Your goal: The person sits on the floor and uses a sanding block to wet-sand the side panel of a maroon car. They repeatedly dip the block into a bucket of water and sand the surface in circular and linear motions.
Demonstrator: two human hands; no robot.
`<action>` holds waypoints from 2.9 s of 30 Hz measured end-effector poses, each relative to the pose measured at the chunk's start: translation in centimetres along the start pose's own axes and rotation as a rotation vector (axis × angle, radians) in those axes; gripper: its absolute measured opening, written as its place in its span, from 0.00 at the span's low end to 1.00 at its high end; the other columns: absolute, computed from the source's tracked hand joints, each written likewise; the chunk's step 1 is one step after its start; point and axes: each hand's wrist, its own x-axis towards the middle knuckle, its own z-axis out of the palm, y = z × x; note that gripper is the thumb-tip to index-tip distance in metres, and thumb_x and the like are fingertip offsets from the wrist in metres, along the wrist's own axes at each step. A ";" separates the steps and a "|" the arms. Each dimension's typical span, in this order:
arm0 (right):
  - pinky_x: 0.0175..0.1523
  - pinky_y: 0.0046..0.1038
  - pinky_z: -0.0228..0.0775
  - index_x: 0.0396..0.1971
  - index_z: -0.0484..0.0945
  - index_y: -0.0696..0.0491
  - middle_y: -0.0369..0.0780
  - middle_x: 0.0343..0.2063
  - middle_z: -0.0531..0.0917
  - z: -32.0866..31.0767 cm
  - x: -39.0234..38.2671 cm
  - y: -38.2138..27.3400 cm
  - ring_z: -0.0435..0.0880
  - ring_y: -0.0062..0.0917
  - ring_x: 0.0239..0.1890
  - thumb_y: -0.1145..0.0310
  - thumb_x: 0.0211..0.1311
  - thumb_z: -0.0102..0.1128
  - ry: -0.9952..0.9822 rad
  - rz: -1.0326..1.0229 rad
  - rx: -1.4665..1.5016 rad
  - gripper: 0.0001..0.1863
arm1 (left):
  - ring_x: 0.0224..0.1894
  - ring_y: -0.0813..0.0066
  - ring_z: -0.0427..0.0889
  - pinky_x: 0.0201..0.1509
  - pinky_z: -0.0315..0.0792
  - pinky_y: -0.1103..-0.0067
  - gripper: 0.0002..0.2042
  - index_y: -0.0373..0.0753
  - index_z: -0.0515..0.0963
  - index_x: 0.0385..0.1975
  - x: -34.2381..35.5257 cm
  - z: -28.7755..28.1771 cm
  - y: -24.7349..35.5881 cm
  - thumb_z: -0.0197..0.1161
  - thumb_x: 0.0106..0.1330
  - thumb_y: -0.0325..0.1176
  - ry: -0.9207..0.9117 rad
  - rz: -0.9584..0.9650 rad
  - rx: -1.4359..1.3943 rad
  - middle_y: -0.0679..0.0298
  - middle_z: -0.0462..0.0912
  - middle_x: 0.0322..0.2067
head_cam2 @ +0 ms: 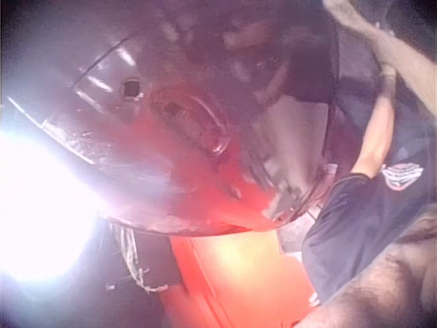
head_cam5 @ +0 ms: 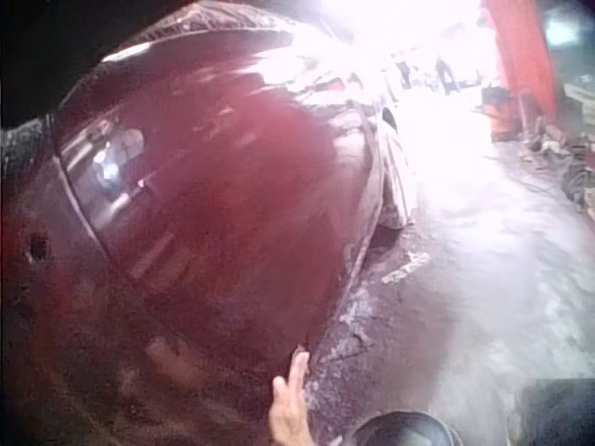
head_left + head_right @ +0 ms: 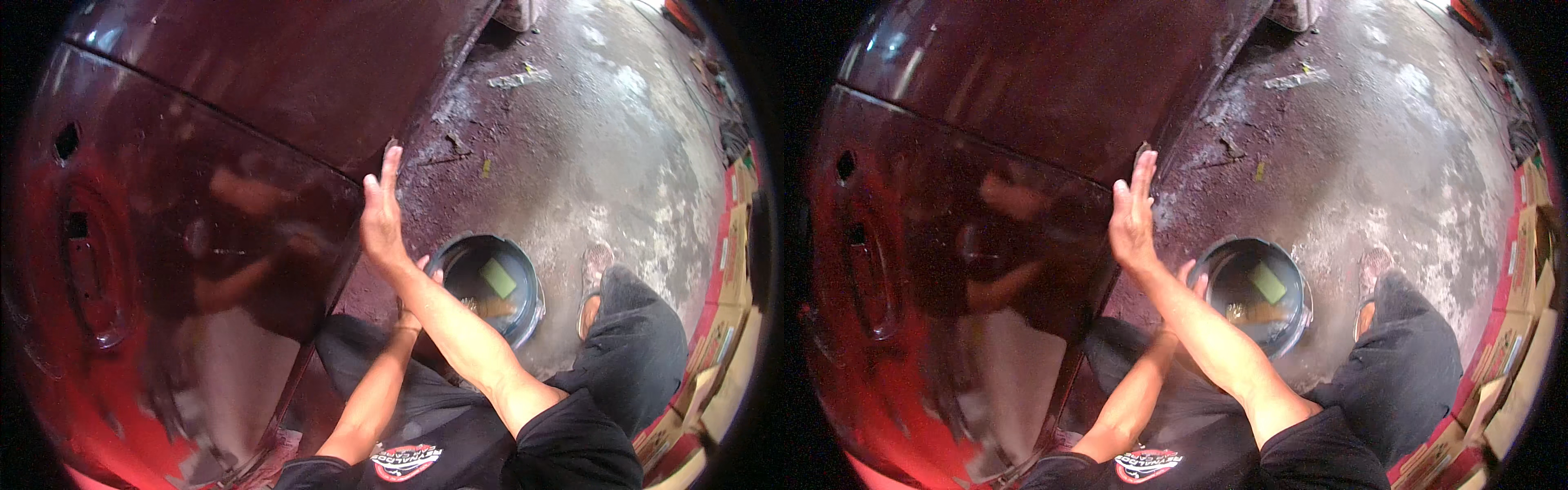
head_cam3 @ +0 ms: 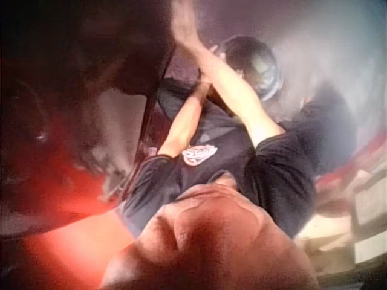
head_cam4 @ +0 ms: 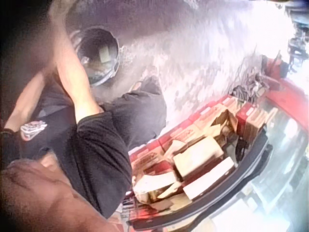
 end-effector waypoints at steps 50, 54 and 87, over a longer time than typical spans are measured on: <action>0.81 0.54 0.28 0.83 0.43 0.48 0.39 0.83 0.45 -10.2 17.7 6.0 0.42 0.34 0.84 0.52 0.84 0.35 0.143 -0.005 0.107 0.36 | 0.58 0.40 0.82 0.62 0.75 0.59 0.22 0.34 0.76 0.60 1.0 0.4 4.8 0.56 0.80 0.46 -0.155 -0.197 0.026 0.41 0.84 0.53; 0.81 0.49 0.40 0.82 0.51 0.46 0.37 0.80 0.55 -5.7 8.9 7.6 0.52 0.32 0.81 0.52 0.82 0.38 0.079 0.045 0.232 0.34 | 0.56 0.38 0.83 0.59 0.76 0.59 0.17 0.31 0.79 0.56 0.7 0.3 2.2 0.59 0.76 0.37 -0.123 -0.253 0.002 0.38 0.84 0.51; 0.65 0.32 0.73 0.75 0.68 0.57 0.45 0.70 0.77 -17.4 5.8 -13.4 0.77 0.31 0.68 0.56 0.83 0.46 -0.705 0.154 -0.517 0.29 | 0.56 0.41 0.83 0.58 0.76 0.54 0.19 0.39 0.79 0.55 4.2 1.4 5.0 0.61 0.75 0.47 -0.170 -0.313 -0.080 0.46 0.85 0.52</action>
